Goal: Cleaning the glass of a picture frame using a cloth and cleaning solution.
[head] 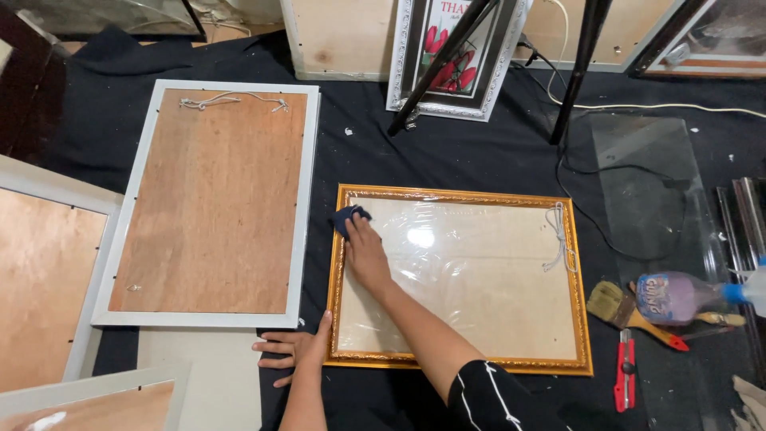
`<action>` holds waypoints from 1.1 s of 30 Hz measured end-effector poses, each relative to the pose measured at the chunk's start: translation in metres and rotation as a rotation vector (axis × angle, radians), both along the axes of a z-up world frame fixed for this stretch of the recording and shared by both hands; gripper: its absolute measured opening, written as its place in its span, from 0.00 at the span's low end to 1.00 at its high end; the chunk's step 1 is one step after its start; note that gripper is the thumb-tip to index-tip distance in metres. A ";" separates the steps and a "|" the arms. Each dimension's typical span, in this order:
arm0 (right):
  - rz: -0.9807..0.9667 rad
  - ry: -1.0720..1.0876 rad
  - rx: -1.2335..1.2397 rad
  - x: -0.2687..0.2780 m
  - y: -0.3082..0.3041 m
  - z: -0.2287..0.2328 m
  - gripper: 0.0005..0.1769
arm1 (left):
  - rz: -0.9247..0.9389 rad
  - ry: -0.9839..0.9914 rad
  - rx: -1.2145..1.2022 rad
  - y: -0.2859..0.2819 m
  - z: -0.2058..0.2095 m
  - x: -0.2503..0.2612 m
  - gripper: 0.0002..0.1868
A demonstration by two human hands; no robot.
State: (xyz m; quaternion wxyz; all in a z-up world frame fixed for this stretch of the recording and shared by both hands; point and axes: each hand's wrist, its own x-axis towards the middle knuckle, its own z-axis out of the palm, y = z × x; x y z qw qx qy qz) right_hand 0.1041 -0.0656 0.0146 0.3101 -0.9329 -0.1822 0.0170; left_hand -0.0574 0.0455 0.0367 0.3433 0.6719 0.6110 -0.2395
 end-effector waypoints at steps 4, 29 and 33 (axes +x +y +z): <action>0.101 -0.045 0.056 -0.081 -0.010 -0.006 0.30 | -0.015 -0.009 0.038 -0.003 0.003 -0.001 0.89; -0.228 0.015 -0.207 -0.218 -0.233 -0.045 0.31 | 0.102 -0.102 0.487 -0.030 -0.033 0.005 0.68; 0.289 -0.043 0.089 -0.227 -0.118 -0.007 0.27 | 0.110 -0.101 0.629 -0.032 -0.051 0.007 0.64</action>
